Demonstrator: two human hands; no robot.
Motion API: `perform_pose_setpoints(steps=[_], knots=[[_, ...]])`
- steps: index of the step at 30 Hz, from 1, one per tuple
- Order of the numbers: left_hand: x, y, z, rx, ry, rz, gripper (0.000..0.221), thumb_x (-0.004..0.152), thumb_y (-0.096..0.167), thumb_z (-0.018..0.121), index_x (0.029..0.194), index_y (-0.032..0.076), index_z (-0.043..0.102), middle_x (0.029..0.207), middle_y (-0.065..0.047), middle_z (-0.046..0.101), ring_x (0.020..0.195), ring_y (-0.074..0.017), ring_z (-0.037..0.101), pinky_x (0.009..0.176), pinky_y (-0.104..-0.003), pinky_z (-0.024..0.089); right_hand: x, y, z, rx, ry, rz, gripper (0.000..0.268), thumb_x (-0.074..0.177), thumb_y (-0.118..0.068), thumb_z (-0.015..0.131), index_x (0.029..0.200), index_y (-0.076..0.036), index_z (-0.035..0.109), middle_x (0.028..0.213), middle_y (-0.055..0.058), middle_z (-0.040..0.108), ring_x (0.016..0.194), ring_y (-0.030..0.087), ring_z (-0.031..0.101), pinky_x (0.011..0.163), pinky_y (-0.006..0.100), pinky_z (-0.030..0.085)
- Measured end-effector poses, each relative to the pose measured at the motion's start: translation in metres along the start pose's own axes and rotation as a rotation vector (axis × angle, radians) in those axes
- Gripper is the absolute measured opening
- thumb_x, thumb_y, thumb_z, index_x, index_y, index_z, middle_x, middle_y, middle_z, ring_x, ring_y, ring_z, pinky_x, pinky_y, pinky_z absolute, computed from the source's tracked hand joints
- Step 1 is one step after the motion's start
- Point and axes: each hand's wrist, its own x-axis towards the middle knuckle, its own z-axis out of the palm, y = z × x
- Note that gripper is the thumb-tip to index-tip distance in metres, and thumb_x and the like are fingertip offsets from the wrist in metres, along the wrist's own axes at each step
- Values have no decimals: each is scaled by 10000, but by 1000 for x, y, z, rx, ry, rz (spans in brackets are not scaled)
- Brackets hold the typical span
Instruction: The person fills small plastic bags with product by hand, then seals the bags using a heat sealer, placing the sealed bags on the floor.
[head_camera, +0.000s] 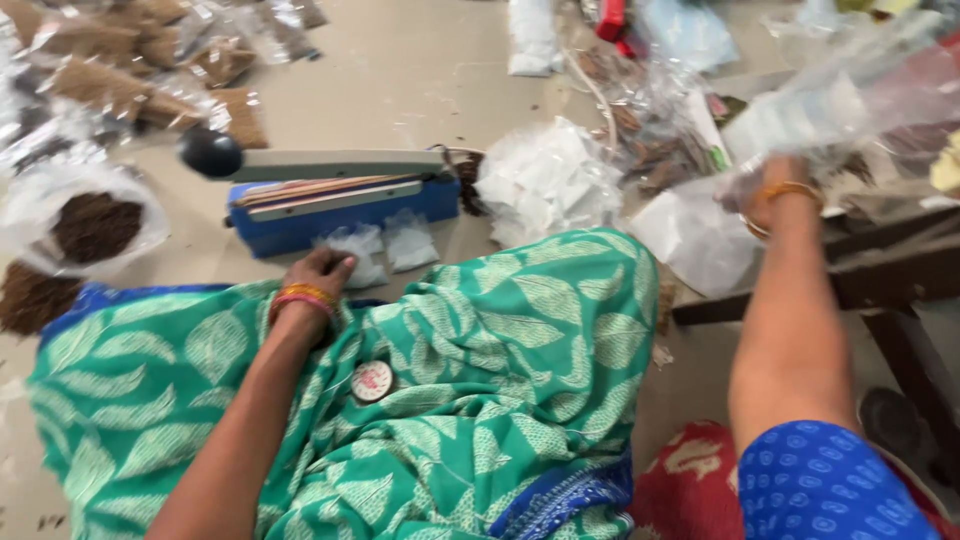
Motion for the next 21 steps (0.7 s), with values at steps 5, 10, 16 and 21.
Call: perform_pose_setpoints(steps=[5, 10, 16, 21], knots=[[4, -8, 6, 4, 33, 5, 270, 932, 335, 717, 1101, 128, 756, 1039, -115, 779, 969, -261, 741, 885, -403, 559, 3, 13, 35, -167, -207, -47, 349, 860, -351, 689, 960, -36, 802, 1091, 204, 777, 964, 336, 748, 855, 459, 615], [8, -9, 11, -1, 115, -57, 254, 902, 301, 742, 1092, 132, 757, 1038, -128, 774, 976, -300, 741, 886, -396, 562, 17, -12, 50, -75, -164, -31, 371, 901, -351, 653, 1041, -32, 780, 1165, 221, 743, 1034, 378, 713, 886, 487, 592], [0, 2, 9, -91, 211, -106, 182, 935, 259, 716, 1045, 117, 746, 1006, -114, 768, 937, -279, 734, 845, -396, 559, 15, -36, 75, 39, -149, 30, 401, 950, -349, 611, 1137, -26, 754, 1253, 244, 703, 1117, 430, 672, 924, 521, 564], [-7, 23, -1, -253, 173, -195, 175, 957, 258, 691, 1044, 112, 730, 990, -88, 778, 897, -232, 726, 832, -384, 565, 8, -29, 96, 126, -137, 138, 428, 991, -347, 575, 1218, -20, 733, 1327, 264, 669, 1187, 475, 639, 955, 551, 541]])
